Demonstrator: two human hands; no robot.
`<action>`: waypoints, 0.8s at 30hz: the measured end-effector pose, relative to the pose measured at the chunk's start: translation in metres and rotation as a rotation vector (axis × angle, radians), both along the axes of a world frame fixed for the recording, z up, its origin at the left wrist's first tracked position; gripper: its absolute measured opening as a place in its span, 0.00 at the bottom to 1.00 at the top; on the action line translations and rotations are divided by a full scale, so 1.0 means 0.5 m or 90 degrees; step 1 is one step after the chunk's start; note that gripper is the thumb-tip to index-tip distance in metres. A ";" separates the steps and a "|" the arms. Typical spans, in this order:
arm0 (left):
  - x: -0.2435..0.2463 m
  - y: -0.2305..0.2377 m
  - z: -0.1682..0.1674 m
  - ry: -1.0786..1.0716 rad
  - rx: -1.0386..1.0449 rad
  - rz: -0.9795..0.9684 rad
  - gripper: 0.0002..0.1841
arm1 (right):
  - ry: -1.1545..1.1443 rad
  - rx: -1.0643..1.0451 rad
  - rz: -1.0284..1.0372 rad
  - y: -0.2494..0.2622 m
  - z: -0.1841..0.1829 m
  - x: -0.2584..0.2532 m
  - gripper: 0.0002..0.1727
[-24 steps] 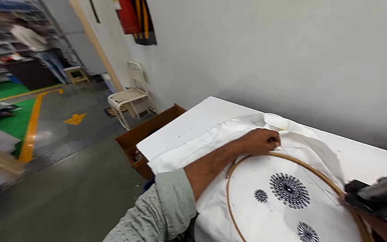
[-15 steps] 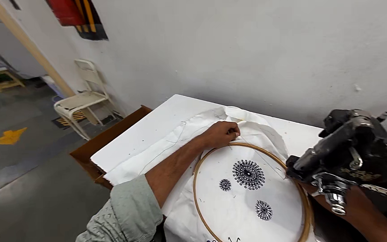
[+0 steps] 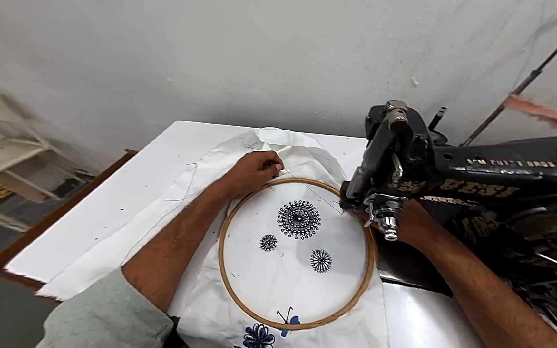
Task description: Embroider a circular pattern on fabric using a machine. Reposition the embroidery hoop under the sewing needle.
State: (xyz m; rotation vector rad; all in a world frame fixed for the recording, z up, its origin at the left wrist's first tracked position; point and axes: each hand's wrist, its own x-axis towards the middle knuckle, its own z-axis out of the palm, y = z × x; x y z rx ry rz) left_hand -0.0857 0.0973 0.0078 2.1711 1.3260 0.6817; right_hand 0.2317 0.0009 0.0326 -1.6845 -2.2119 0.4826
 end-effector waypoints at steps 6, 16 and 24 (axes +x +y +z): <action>-0.001 -0.001 0.004 -0.003 0.004 0.007 0.09 | 0.061 0.027 0.016 0.000 -0.002 -0.002 0.06; 0.000 -0.002 0.005 -0.002 -0.009 0.020 0.09 | 0.117 0.087 0.051 0.011 -0.023 0.007 0.09; 0.002 0.001 0.001 -0.005 -0.005 0.014 0.09 | 0.150 0.145 0.038 0.010 -0.041 0.008 0.08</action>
